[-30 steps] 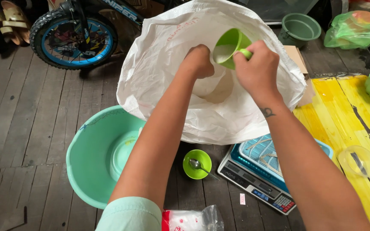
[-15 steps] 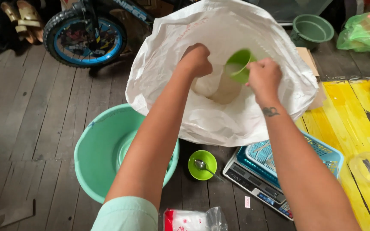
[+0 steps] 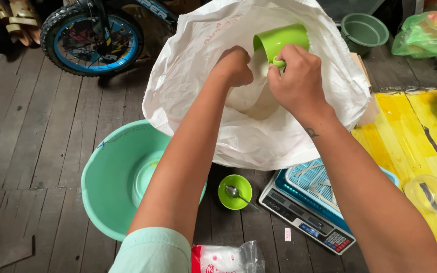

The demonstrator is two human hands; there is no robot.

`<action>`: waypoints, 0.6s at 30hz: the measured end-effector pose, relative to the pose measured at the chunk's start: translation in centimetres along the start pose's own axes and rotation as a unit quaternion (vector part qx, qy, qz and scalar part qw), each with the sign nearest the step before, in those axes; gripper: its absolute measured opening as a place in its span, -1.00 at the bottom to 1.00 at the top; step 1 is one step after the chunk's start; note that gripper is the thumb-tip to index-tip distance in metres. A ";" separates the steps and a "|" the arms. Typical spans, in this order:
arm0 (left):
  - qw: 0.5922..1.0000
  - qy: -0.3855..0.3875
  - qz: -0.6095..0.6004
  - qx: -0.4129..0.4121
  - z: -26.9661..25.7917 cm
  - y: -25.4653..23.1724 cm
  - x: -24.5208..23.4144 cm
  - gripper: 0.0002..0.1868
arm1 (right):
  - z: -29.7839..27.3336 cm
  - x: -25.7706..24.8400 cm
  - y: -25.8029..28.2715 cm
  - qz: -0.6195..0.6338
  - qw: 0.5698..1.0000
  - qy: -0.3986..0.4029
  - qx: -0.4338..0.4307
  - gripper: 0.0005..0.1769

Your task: Scooping white powder from a large sack into small plastic bags and tying them shut for packaging.

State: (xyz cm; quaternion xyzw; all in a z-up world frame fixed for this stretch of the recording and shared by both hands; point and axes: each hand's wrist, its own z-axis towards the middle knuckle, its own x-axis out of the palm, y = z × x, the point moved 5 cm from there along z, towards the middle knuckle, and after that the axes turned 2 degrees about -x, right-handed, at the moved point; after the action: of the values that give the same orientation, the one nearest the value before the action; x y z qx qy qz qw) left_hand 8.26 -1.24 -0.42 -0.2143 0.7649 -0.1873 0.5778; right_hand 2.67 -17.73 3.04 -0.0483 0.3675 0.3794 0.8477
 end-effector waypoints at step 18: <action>0.998 -0.033 -0.011 0.052 -0.5 1.7 -1.0 -0.35 | -1.5 1.5 -0.8 0.194 0.845 0.141 0.478 -0.46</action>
State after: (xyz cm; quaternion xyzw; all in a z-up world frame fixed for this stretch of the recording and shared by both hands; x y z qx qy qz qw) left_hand 7.81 0.73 -0.39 -0.1985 0.7323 -0.2260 0.6110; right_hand 3.04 -17.94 0.80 0.3823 0.6207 0.3029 0.6139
